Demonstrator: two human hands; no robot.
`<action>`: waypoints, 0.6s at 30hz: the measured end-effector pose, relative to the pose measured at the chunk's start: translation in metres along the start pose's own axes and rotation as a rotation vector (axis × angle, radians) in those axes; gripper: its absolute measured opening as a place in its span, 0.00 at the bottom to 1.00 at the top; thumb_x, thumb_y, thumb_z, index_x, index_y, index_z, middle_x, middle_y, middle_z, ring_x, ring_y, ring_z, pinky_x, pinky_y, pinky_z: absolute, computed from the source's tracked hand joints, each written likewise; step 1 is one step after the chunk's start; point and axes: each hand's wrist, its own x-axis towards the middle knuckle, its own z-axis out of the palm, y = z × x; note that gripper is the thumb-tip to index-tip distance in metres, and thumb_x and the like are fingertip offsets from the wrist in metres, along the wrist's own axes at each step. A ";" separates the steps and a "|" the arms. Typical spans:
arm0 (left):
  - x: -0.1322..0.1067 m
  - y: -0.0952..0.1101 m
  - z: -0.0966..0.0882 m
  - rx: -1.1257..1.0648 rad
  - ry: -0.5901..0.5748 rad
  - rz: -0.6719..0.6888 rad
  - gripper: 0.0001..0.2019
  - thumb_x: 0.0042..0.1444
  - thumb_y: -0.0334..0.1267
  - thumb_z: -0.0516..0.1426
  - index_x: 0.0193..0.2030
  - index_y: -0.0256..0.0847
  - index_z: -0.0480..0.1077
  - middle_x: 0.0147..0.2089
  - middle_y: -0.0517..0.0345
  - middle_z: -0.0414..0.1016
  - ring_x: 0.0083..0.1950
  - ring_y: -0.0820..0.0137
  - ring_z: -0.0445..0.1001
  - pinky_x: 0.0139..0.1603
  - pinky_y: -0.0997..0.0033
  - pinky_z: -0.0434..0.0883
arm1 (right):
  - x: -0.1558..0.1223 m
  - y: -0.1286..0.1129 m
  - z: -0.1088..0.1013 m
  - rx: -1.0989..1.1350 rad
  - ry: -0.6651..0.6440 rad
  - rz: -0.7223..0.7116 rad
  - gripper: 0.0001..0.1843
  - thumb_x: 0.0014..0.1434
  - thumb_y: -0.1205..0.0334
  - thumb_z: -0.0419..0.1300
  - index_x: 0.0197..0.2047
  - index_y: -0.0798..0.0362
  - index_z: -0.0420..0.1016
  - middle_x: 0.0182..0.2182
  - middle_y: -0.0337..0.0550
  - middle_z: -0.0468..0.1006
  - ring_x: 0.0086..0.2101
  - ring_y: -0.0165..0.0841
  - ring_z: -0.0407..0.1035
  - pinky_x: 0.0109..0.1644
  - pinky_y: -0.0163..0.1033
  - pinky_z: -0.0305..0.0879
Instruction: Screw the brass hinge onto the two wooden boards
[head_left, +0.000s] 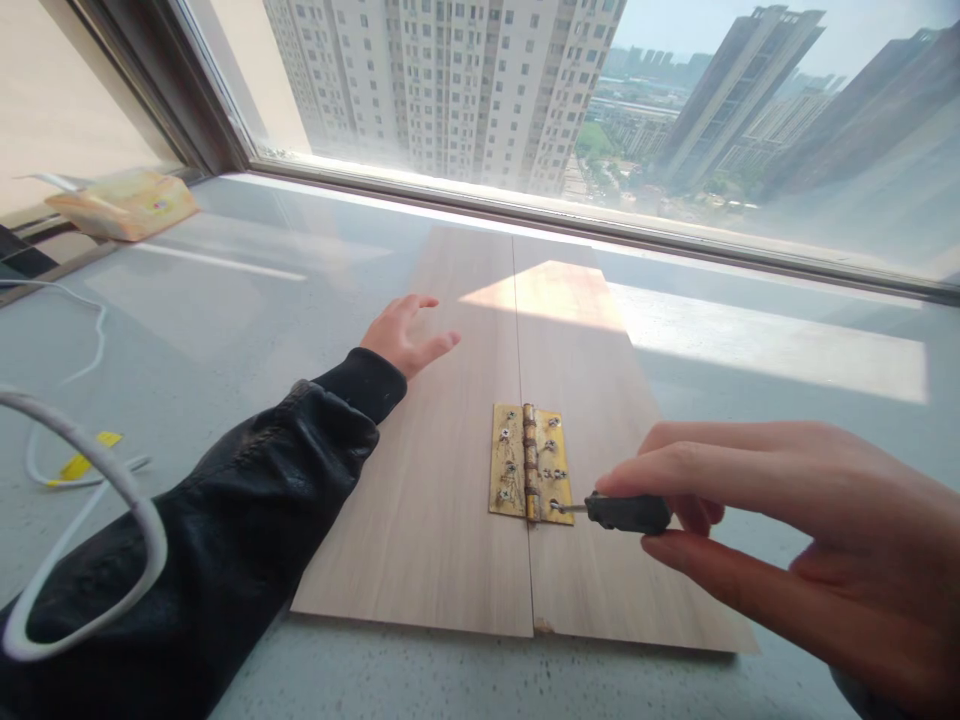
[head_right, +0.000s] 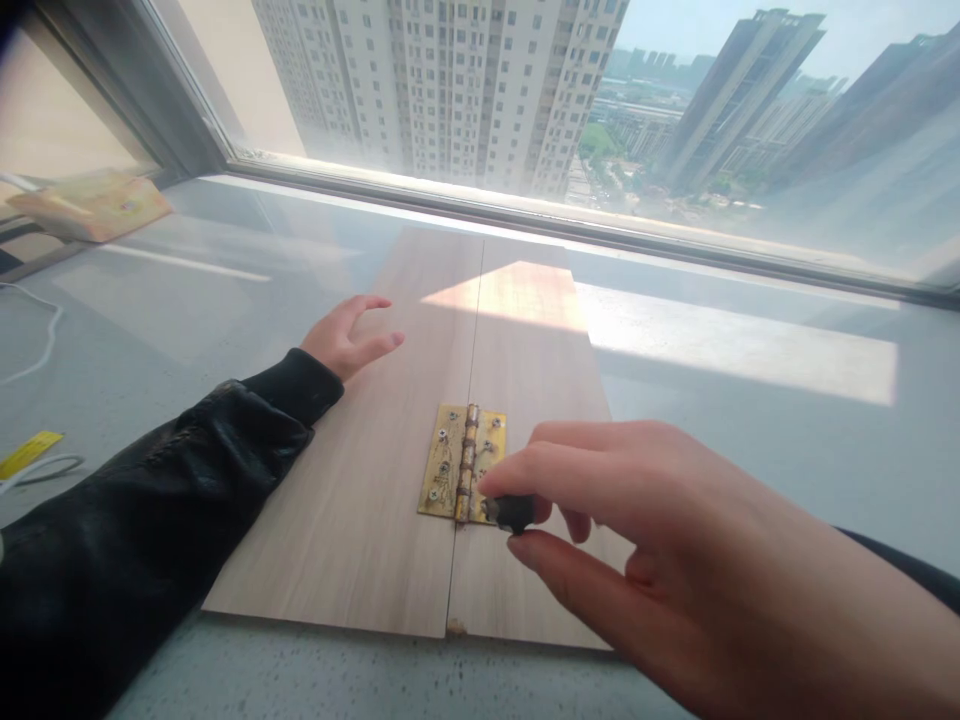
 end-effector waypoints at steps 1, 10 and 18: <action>0.000 0.002 0.001 0.003 0.011 0.015 0.30 0.49 0.53 0.58 0.54 0.32 0.66 0.56 0.40 0.69 0.59 0.56 0.67 0.63 0.51 0.61 | -0.001 0.001 0.000 0.031 -0.008 -0.027 0.11 0.57 0.57 0.60 0.44 0.44 0.76 0.27 0.37 0.76 0.21 0.26 0.66 0.22 0.29 0.65; -0.030 0.077 0.001 -0.276 -0.161 0.565 0.13 0.47 0.36 0.58 0.41 0.39 0.74 0.43 0.53 0.78 0.46 0.64 0.74 0.52 0.59 0.70 | 0.005 -0.012 0.000 -0.034 -0.083 0.122 0.06 0.58 0.59 0.57 0.36 0.50 0.74 0.18 0.33 0.65 0.17 0.25 0.58 0.22 0.34 0.58; -0.057 0.115 0.002 -0.549 -0.417 0.735 0.09 0.47 0.34 0.62 0.37 0.35 0.73 0.35 0.51 0.79 0.37 0.67 0.75 0.44 0.63 0.72 | 0.003 -0.011 0.007 -0.245 -0.021 0.038 0.05 0.57 0.58 0.56 0.33 0.50 0.66 0.17 0.31 0.57 0.17 0.26 0.51 0.20 0.34 0.46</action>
